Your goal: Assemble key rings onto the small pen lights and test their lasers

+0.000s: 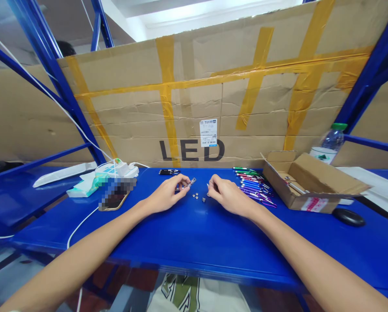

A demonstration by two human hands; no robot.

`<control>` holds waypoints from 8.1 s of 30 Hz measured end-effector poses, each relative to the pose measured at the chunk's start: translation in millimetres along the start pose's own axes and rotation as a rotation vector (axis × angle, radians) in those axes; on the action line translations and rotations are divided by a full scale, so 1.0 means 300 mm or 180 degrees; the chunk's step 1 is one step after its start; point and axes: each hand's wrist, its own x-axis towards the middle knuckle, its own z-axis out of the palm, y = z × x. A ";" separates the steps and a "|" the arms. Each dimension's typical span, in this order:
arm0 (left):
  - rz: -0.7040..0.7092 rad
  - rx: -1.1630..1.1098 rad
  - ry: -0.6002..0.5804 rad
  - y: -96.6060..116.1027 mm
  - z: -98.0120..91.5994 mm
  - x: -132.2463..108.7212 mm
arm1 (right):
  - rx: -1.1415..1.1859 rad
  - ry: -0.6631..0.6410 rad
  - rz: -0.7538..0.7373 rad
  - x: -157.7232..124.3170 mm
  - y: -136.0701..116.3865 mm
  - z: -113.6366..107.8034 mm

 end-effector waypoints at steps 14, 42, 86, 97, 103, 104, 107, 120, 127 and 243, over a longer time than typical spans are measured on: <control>-0.0045 0.0016 -0.0086 0.013 -0.005 0.000 | 0.0098 0.0072 -0.0071 0.003 -0.003 0.003; 0.0030 0.0022 -0.0206 0.012 -0.003 -0.004 | -0.0128 0.0237 -0.0158 0.001 -0.023 -0.004; -0.0016 -0.0044 -0.0289 0.017 0.002 -0.008 | 0.0136 0.0577 -0.0438 0.010 -0.017 -0.003; -0.0007 -0.0043 -0.0295 0.015 0.004 -0.008 | 0.0117 0.0689 -0.0631 0.013 -0.002 0.010; 0.0007 -0.0012 -0.0370 0.013 0.004 -0.009 | 0.0318 0.0640 -0.0443 0.016 -0.003 0.012; 0.0012 0.0006 -0.0388 0.012 0.004 -0.009 | 0.0417 0.0614 -0.0383 0.017 -0.002 0.012; 0.0004 0.0057 -0.0412 0.009 0.003 -0.009 | 0.0734 0.0556 -0.0219 0.021 0.002 0.015; 0.0007 0.0045 -0.0402 0.004 0.006 -0.007 | 0.2054 0.0431 0.0073 0.030 -0.001 0.028; -0.0017 0.0051 -0.0383 0.008 0.003 -0.010 | 0.2187 0.0393 0.0232 0.031 0.000 0.032; 0.0502 0.0463 -0.0684 0.050 -0.013 -0.009 | 0.0328 0.0059 0.0063 0.004 -0.013 -0.004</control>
